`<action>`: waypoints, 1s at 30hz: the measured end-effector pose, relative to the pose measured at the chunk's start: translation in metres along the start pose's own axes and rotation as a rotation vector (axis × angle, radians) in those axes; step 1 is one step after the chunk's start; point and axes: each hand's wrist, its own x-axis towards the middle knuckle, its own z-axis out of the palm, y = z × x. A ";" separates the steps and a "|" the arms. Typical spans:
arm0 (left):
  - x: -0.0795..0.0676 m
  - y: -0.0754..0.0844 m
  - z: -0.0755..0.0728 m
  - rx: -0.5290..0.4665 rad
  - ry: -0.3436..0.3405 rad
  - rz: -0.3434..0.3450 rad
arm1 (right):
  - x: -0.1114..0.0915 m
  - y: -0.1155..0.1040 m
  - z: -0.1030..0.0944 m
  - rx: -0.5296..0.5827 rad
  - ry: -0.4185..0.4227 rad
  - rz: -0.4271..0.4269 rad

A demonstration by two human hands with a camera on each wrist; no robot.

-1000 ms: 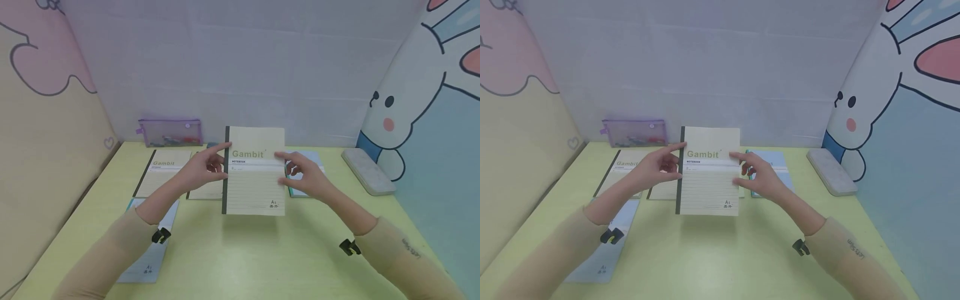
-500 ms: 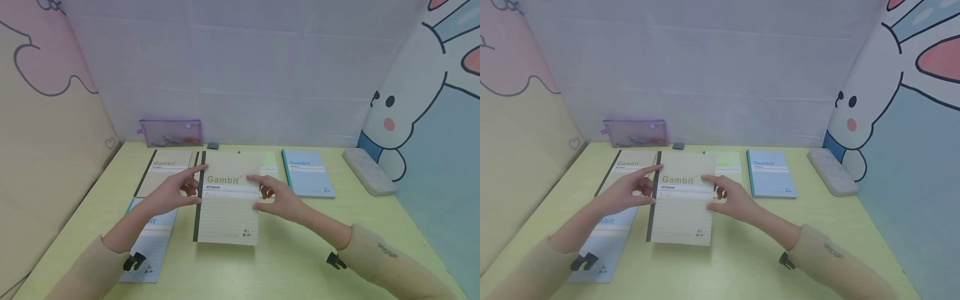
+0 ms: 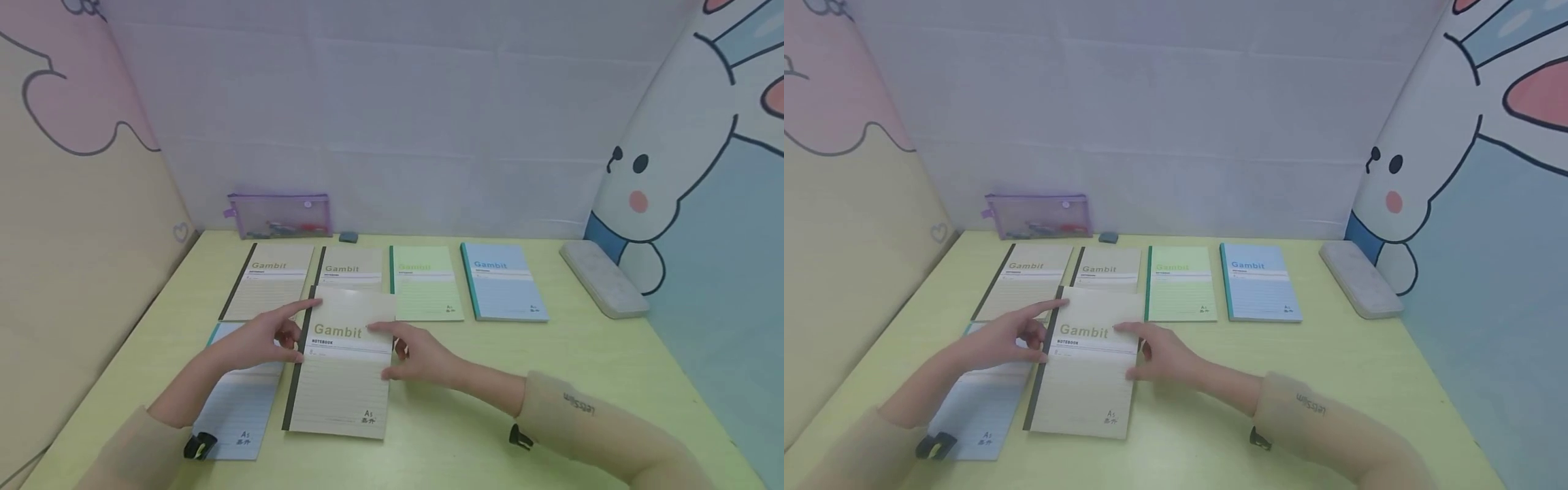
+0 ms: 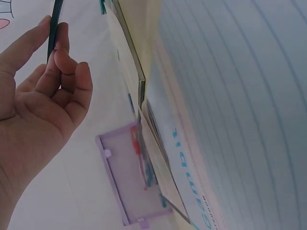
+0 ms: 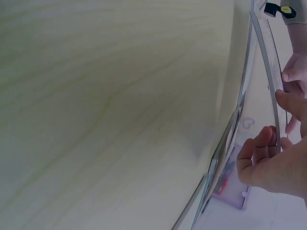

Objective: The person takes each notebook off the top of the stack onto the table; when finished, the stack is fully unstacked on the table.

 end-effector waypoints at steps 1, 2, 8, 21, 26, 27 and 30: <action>-0.002 -0.002 0.001 0.000 -0.009 -0.010 | 0.001 0.001 0.004 -0.002 -0.012 0.004; -0.003 -0.005 0.001 0.000 -0.017 -0.020 | 0.002 0.001 0.007 -0.002 -0.024 0.007; -0.008 -0.013 0.007 0.020 -0.052 -0.067 | 0.008 0.004 0.021 -0.043 -0.079 0.047; -0.007 -0.019 0.016 0.130 -0.173 -0.130 | 0.014 0.013 0.031 -0.120 -0.194 0.073; -0.004 -0.018 0.021 0.176 -0.213 -0.180 | 0.015 0.013 0.031 -0.174 -0.228 0.060; -0.003 -0.018 0.022 0.184 -0.218 -0.187 | 0.015 0.012 0.031 -0.182 -0.230 0.058; -0.001 -0.017 0.023 0.199 -0.227 -0.208 | 0.015 0.011 0.031 -0.196 -0.231 0.058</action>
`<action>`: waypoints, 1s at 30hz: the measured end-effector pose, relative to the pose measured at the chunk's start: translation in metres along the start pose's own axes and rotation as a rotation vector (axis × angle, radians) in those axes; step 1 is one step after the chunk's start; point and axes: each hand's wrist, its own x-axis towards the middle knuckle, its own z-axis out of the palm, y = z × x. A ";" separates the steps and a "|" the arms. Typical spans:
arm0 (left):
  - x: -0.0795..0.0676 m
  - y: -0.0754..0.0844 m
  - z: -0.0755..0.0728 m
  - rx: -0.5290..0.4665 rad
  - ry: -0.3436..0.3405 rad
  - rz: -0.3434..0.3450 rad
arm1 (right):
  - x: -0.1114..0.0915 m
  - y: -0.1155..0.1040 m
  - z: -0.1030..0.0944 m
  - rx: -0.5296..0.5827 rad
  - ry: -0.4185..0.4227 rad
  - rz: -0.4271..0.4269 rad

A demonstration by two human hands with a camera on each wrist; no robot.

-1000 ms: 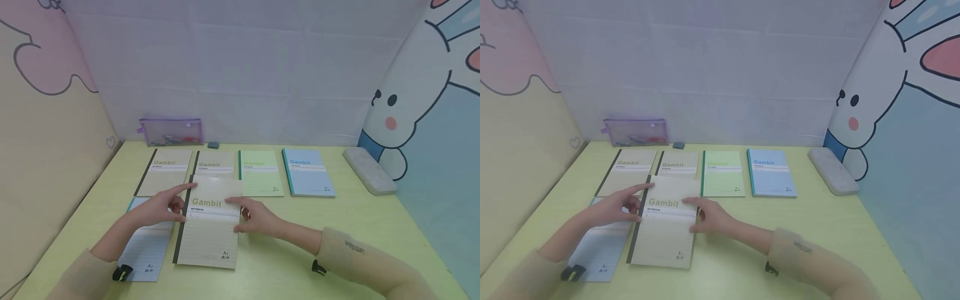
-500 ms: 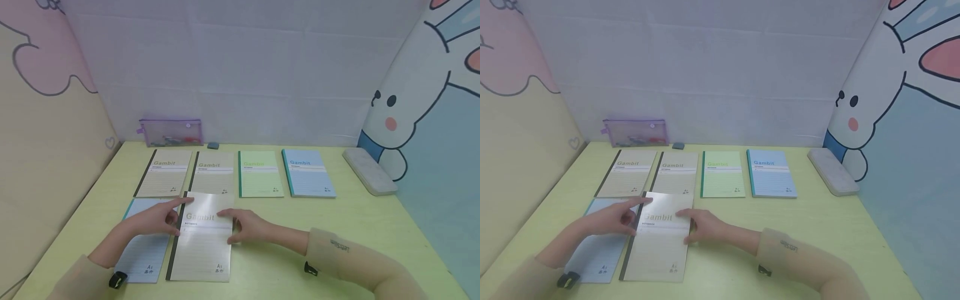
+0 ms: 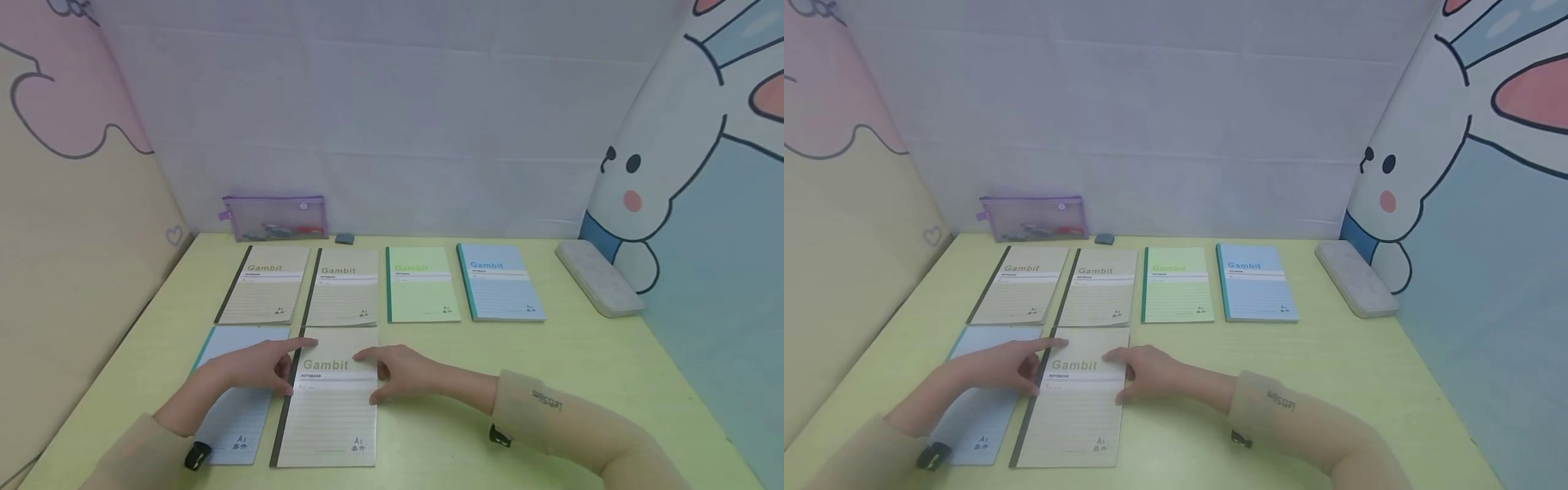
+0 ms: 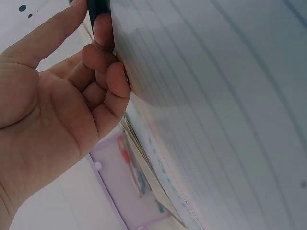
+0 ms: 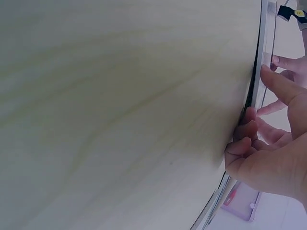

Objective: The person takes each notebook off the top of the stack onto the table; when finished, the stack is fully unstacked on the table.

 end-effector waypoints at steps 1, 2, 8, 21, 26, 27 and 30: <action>0.001 0.000 0.000 0.007 -0.001 -0.005 | 0.000 0.000 0.000 -0.001 -0.001 0.003; 0.001 0.001 0.000 0.011 -0.002 -0.007 | -0.001 -0.001 0.000 0.000 -0.001 0.005; 0.000 0.005 -0.009 0.044 0.030 0.017 | -0.007 -0.006 -0.012 0.046 -0.014 0.022; 0.007 0.040 -0.046 0.067 0.172 0.196 | -0.048 -0.007 -0.077 -0.076 0.129 -0.072; 0.013 0.060 -0.059 0.080 0.219 0.223 | -0.069 0.003 -0.107 -0.139 0.249 -0.121; 0.015 0.065 -0.061 0.080 0.228 0.229 | -0.072 0.006 -0.113 -0.145 0.273 -0.129; 0.022 0.077 -0.067 0.076 0.256 0.251 | -0.083 0.015 -0.131 -0.168 0.343 -0.138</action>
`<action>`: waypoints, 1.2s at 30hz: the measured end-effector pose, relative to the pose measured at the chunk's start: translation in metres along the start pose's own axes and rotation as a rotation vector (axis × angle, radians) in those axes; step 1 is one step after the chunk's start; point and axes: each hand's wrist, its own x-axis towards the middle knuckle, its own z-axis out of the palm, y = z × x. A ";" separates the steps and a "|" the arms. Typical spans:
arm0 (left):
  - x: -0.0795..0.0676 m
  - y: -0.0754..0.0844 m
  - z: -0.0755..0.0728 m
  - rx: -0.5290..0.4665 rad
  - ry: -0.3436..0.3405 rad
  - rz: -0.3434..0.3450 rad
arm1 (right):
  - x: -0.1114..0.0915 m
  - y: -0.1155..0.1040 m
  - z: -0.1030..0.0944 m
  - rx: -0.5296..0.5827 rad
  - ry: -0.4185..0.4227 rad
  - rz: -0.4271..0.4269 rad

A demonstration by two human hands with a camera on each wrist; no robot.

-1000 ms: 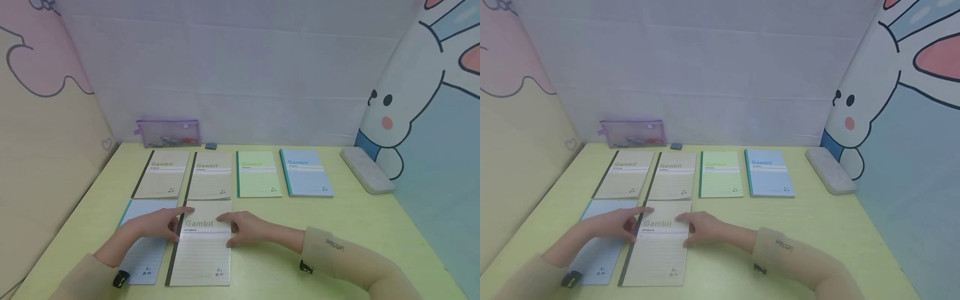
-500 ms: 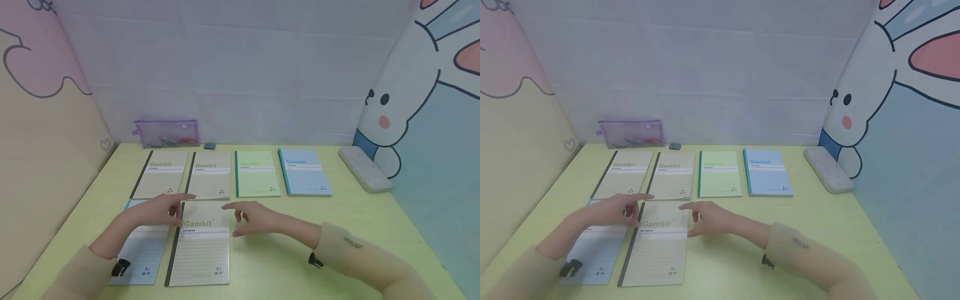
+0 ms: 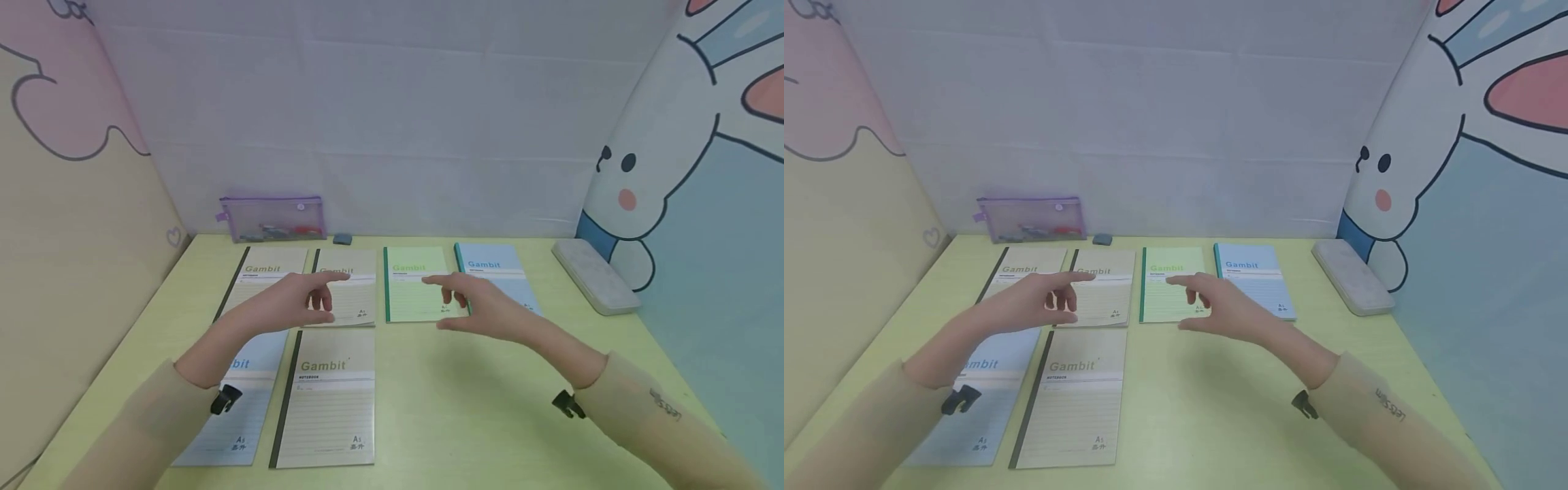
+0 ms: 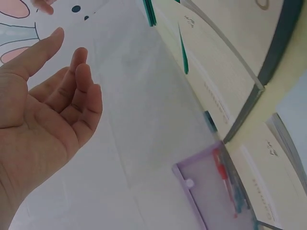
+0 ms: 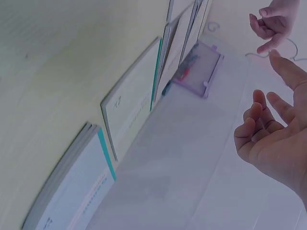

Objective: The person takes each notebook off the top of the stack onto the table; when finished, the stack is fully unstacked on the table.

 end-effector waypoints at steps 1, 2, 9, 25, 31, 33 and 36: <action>0.004 0.003 -0.001 0.004 0.015 0.007 | -0.001 0.004 -0.005 -0.014 0.022 -0.004; 0.008 0.006 -0.001 0.006 0.031 0.014 | -0.002 0.010 -0.011 -0.031 0.045 -0.010; 0.048 0.024 0.006 -0.008 0.194 0.092 | -0.011 0.054 -0.042 -0.102 0.201 0.066; 0.147 0.052 0.076 -0.199 0.250 0.041 | -0.037 0.154 -0.053 0.053 0.216 0.323; 0.176 0.054 0.103 -0.276 0.196 0.007 | -0.051 0.183 -0.047 0.097 0.195 0.385; 0.184 0.055 0.110 -0.290 0.179 -0.002 | -0.055 0.191 -0.044 0.105 0.181 0.419; 0.196 0.057 0.121 -0.296 0.162 -0.018 | -0.059 0.202 -0.038 0.121 0.160 0.466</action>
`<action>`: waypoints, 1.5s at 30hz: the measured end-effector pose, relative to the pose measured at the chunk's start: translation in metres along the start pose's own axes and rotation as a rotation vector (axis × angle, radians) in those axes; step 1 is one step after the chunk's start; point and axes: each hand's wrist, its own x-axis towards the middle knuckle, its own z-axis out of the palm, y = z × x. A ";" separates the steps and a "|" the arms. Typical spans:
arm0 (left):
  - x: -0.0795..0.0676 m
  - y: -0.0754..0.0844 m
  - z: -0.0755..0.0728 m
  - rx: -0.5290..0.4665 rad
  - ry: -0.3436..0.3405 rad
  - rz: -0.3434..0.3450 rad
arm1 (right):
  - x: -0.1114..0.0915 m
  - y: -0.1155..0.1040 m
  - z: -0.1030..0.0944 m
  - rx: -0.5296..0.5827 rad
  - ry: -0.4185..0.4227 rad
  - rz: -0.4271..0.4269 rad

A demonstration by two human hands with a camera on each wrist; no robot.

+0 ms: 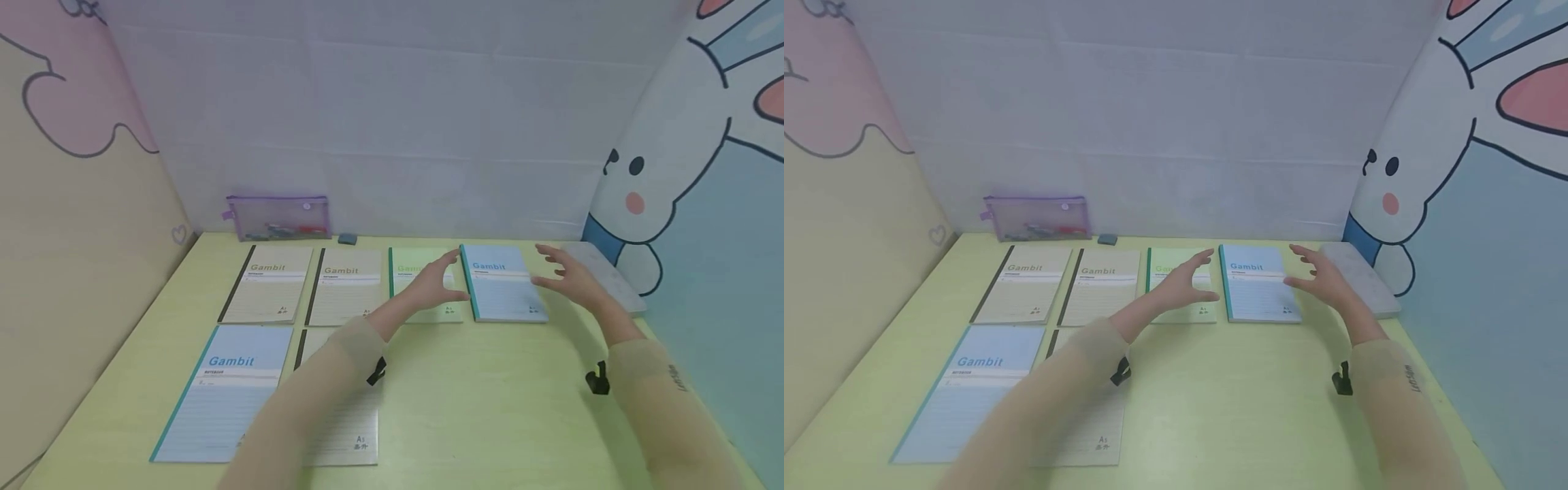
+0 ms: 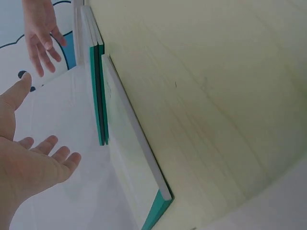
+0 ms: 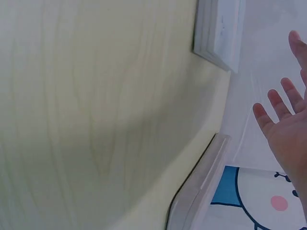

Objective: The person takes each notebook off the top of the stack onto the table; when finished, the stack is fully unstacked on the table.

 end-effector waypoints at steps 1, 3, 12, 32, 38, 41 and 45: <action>0.004 0.000 0.004 0.002 -0.004 -0.004 | 0.000 0.004 0.001 0.005 -0.011 0.013; 0.010 -0.001 0.012 0.006 -0.011 -0.013 | 0.001 0.012 0.005 0.017 -0.027 0.023; 0.029 -0.002 0.042 -0.003 -0.067 -0.083 | 0.007 0.030 0.015 0.032 -0.152 0.102; 0.029 -0.004 0.052 0.173 -0.088 -0.164 | 0.011 0.033 0.028 -0.042 -0.224 0.173; 0.028 -0.005 0.053 0.163 -0.081 -0.152 | 0.008 0.031 0.029 -0.035 -0.213 0.162; 0.028 -0.006 0.054 0.134 -0.064 -0.139 | 0.006 0.030 0.028 -0.024 -0.204 0.154; 0.030 -0.006 0.054 0.084 -0.031 -0.113 | 0.002 0.031 0.025 0.034 -0.183 0.143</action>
